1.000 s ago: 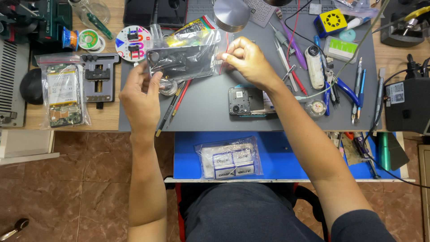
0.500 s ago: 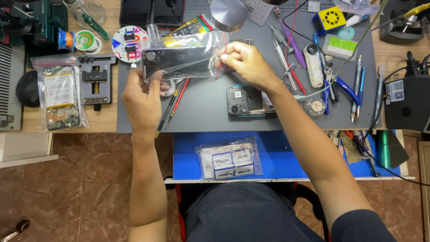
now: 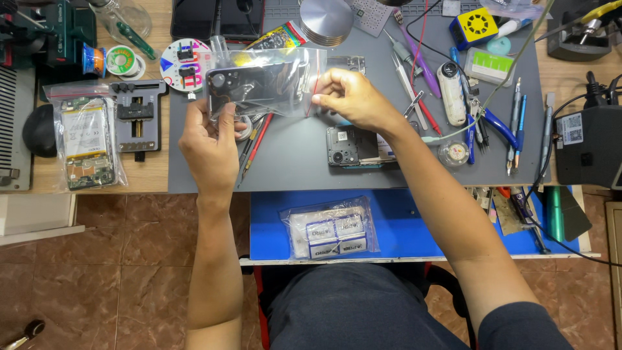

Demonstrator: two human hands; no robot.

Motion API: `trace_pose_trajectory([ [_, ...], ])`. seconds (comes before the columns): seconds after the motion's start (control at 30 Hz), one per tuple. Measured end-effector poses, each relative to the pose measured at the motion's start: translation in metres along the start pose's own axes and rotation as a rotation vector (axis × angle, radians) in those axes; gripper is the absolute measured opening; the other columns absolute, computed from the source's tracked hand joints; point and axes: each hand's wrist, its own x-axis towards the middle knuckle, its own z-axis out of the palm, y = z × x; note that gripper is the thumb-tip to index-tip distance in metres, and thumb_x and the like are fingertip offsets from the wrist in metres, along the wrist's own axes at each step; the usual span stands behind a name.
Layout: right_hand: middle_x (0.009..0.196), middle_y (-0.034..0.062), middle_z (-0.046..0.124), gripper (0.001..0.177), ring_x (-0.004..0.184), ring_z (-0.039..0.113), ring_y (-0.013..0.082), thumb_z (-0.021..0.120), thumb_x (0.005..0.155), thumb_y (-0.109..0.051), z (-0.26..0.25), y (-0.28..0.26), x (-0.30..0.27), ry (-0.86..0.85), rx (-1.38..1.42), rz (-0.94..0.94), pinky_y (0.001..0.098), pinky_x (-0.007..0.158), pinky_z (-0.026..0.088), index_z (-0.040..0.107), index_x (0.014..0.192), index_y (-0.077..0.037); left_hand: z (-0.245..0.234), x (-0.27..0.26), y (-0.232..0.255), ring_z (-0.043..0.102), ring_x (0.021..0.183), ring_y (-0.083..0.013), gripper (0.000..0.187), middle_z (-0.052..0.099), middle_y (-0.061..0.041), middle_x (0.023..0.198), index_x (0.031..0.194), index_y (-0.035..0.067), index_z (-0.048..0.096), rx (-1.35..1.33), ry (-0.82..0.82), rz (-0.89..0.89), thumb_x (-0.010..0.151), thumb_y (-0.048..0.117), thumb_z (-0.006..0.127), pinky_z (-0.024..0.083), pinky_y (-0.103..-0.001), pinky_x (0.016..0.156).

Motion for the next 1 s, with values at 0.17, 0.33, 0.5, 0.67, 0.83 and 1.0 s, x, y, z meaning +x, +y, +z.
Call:
trace_pose_trajectory([
  [0.17, 0.101, 0.0069, 0.077, 0.014, 0.086, 0.07, 0.0163, 0.073, 0.101, -0.013, -0.014, -0.014, -0.009, 0.023, -0.269, -0.051, 0.0325, 0.078, 0.058, 0.078, 0.114, -0.012, -0.003, 0.001, -0.003, 0.077, 0.073, -0.0197, 0.013, 0.073, -0.019, 0.084, 0.112, -0.004, 0.06, -0.026, 0.019, -0.014, 0.111, 0.008, 0.064, 0.062, -0.024, 0.062],
  [0.33, 0.106, 0.0084, 0.073, 0.014, 0.092, 0.065, 0.0238, 0.075, 0.1, -0.015, -0.01, -0.02, -0.016, -0.023, -0.512, -0.104, 0.0393, 0.085, 0.054, 0.081, 0.112, -0.016, -0.001, 0.001, -0.004, 0.077, 0.073, -0.0195, 0.014, 0.073, -0.019, 0.084, 0.112, -0.004, 0.059, -0.056, 0.029, -0.025, 0.111, 0.009, 0.063, 0.063, -0.024, 0.063],
  [0.5, 0.1, 0.0097, 0.071, 0.009, 0.092, 0.065, 0.0275, 0.079, 0.097, -0.02, -0.009, -0.011, -0.012, 0.003, -0.622, -0.171, 0.0425, 0.085, 0.054, 0.081, 0.103, -0.014, -0.001, 0.0, -0.007, 0.075, 0.07, -0.0167, 0.015, 0.072, -0.017, 0.082, 0.111, -0.003, 0.06, -0.04, 0.039, -0.049, 0.111, 0.011, 0.066, 0.061, -0.024, 0.062],
  [0.67, 0.097, 0.0078, 0.071, 0.011, 0.092, 0.065, 0.0258, 0.082, 0.095, -0.024, -0.002, -0.012, -0.013, 0.015, -0.625, -0.208, 0.0404, 0.085, 0.054, 0.08, 0.101, -0.014, -0.003, 0.004, -0.013, 0.071, 0.066, -0.0119, 0.014, 0.071, -0.012, 0.08, 0.111, -0.001, 0.062, -0.025, 0.041, -0.061, 0.111, 0.012, 0.067, 0.058, -0.023, 0.059],
  [0.83, 0.093, 0.0035, 0.07, 0.011, 0.093, 0.066, 0.0229, 0.082, 0.095, -0.026, -0.002, -0.006, -0.008, 0.04, -0.751, -0.254, 0.0386, 0.084, 0.054, 0.078, 0.094, -0.016, -0.009, 0.007, -0.019, 0.069, 0.065, -0.0098, 0.014, 0.07, -0.008, 0.079, 0.111, 0.001, 0.062, -0.018, 0.043, -0.074, 0.112, 0.014, 0.067, 0.056, -0.022, 0.06],
  [1.0, 0.098, 0.003, 0.069, 0.015, 0.082, 0.065, 0.0194, 0.079, 0.094, -0.017, -0.006, -0.001, -0.001, 0.026, -0.391, -0.184, 0.038, 0.076, 0.055, 0.073, 0.107, -0.016, -0.013, 0.009, -0.033, 0.068, 0.062, -0.01, 0.012, 0.069, -0.008, 0.078, 0.111, 0.001, 0.064, -0.01, 0.026, -0.083, 0.113, 0.013, 0.067, 0.052, -0.023, 0.06],
])
